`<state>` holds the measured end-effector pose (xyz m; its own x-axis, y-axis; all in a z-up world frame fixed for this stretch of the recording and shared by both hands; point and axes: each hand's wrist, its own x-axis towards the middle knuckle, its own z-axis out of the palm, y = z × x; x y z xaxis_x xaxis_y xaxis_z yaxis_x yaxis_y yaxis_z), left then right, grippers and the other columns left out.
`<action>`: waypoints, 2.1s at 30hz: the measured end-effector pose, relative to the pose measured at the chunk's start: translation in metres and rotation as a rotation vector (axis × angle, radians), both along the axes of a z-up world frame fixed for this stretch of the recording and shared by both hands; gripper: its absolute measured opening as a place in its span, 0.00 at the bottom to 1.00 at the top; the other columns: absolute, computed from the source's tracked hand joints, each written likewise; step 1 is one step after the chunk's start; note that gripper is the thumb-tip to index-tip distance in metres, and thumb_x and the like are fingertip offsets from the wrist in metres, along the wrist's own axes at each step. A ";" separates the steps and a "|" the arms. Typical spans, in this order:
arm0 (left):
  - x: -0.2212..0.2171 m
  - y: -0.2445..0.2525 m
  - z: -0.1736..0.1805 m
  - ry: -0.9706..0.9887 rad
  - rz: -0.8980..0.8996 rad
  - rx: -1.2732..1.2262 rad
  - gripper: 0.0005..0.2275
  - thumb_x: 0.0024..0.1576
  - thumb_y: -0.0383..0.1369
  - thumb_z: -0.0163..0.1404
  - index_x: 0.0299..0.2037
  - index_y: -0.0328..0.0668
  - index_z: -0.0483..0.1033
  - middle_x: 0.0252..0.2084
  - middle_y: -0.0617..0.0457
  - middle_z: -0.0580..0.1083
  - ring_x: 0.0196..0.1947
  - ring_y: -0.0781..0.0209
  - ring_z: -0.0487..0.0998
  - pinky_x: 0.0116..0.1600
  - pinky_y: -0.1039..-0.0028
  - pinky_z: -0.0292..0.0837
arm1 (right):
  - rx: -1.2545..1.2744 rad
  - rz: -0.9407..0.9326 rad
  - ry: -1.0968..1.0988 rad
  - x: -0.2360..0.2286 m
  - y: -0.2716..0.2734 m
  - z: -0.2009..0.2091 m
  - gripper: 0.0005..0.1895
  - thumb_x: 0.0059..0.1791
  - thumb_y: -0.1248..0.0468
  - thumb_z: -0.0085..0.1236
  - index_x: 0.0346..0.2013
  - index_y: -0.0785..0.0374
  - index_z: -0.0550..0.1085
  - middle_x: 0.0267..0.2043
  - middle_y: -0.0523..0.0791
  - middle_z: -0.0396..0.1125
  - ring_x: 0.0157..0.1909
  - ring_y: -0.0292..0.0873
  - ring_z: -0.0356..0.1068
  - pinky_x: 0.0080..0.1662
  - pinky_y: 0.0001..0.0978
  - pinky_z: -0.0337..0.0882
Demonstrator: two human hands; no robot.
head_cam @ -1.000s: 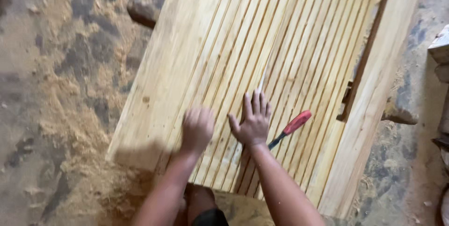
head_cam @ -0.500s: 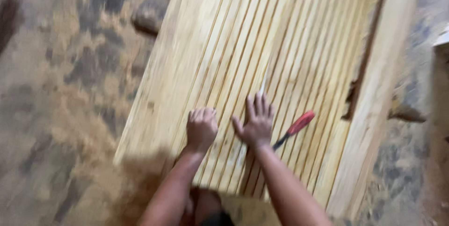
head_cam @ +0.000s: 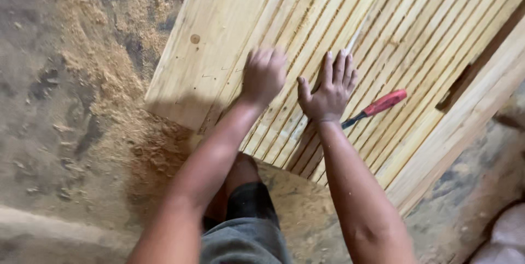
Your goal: The person uses a chisel to carve grooves into a wooden board, then smooths the surface with sandpaper. The person alternates between chiseling and sanding to refine the grooves.
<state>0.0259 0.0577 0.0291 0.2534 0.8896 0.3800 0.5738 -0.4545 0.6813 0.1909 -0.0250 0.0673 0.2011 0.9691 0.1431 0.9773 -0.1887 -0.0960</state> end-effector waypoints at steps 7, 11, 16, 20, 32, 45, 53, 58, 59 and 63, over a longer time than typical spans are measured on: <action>-0.059 -0.082 -0.008 0.020 -0.060 -0.036 0.01 0.56 0.26 0.51 0.35 0.39 0.75 0.33 0.47 0.75 0.37 0.49 0.76 0.46 0.59 0.67 | -0.012 0.008 -0.041 -0.001 -0.005 -0.002 0.43 0.53 0.39 0.53 0.72 0.68 0.63 0.77 0.62 0.49 0.80 0.64 0.43 0.75 0.60 0.40; 0.015 0.009 -0.009 0.002 0.013 0.092 0.04 0.52 0.24 0.49 0.36 0.40 0.75 0.32 0.47 0.75 0.38 0.48 0.76 0.48 0.59 0.69 | 0.000 0.000 -0.041 0.002 0.002 -0.002 0.44 0.52 0.38 0.53 0.72 0.67 0.63 0.77 0.62 0.50 0.79 0.63 0.43 0.74 0.60 0.39; -0.001 0.003 0.007 -0.039 -0.022 0.012 0.03 0.55 0.23 0.50 0.35 0.41 0.74 0.33 0.49 0.75 0.39 0.51 0.76 0.49 0.62 0.69 | -0.023 0.022 -0.091 0.005 0.005 -0.002 0.43 0.54 0.39 0.51 0.73 0.66 0.61 0.78 0.61 0.48 0.80 0.63 0.42 0.75 0.59 0.38; -0.078 -0.096 0.002 0.005 -0.023 -0.008 0.05 0.52 0.27 0.54 0.37 0.39 0.76 0.32 0.49 0.75 0.37 0.52 0.75 0.45 0.62 0.66 | -0.041 0.019 -0.067 0.003 0.001 -0.004 0.44 0.54 0.39 0.52 0.74 0.67 0.61 0.78 0.61 0.47 0.80 0.63 0.41 0.75 0.60 0.37; 0.045 0.051 -0.003 -0.093 0.032 0.053 0.05 0.54 0.22 0.47 0.37 0.41 0.73 0.37 0.48 0.76 0.43 0.49 0.76 0.53 0.60 0.70 | -0.014 0.002 -0.036 0.000 0.002 -0.001 0.44 0.53 0.39 0.55 0.73 0.66 0.61 0.78 0.61 0.48 0.80 0.63 0.42 0.75 0.60 0.37; 0.047 0.063 0.004 -0.014 0.048 0.229 0.04 0.54 0.27 0.49 0.38 0.42 0.73 0.33 0.46 0.72 0.39 0.45 0.72 0.49 0.55 0.67 | -0.042 -0.006 -0.073 0.003 0.002 -0.008 0.44 0.52 0.39 0.55 0.73 0.67 0.62 0.77 0.62 0.47 0.80 0.64 0.42 0.74 0.60 0.38; 0.081 0.101 -0.009 -0.042 0.045 0.154 0.10 0.53 0.24 0.46 0.44 0.37 0.76 0.37 0.44 0.77 0.42 0.44 0.77 0.49 0.57 0.69 | 0.049 0.020 -0.028 0.003 0.013 0.000 0.44 0.51 0.39 0.57 0.72 0.65 0.62 0.77 0.61 0.49 0.79 0.63 0.44 0.75 0.59 0.40; -0.049 -0.063 0.020 0.019 -0.030 0.011 0.01 0.58 0.27 0.52 0.37 0.42 0.74 0.33 0.47 0.72 0.38 0.47 0.74 0.45 0.57 0.67 | 0.028 0.025 -0.033 0.001 -0.003 0.002 0.44 0.52 0.39 0.56 0.72 0.66 0.62 0.77 0.61 0.49 0.80 0.63 0.45 0.75 0.60 0.41; -0.061 -0.074 0.025 0.042 0.005 -0.020 0.02 0.58 0.28 0.53 0.36 0.41 0.74 0.32 0.47 0.72 0.36 0.48 0.74 0.45 0.57 0.67 | 0.034 0.031 -0.049 0.002 0.007 0.000 0.44 0.52 0.39 0.55 0.72 0.66 0.63 0.77 0.61 0.50 0.80 0.63 0.45 0.74 0.60 0.41; -0.038 -0.053 0.017 0.077 -0.025 -0.024 0.03 0.54 0.26 0.51 0.37 0.40 0.75 0.32 0.46 0.73 0.37 0.47 0.74 0.45 0.56 0.67 | 0.023 0.028 -0.054 0.004 0.000 -0.003 0.44 0.53 0.38 0.54 0.73 0.67 0.63 0.77 0.62 0.50 0.80 0.63 0.45 0.75 0.60 0.42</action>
<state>-0.0119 0.0051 0.0457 0.3033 0.8913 0.3370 0.6135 -0.4532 0.6467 0.1953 -0.0254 0.0646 0.1654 0.9704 0.1758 0.9861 -0.1596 -0.0470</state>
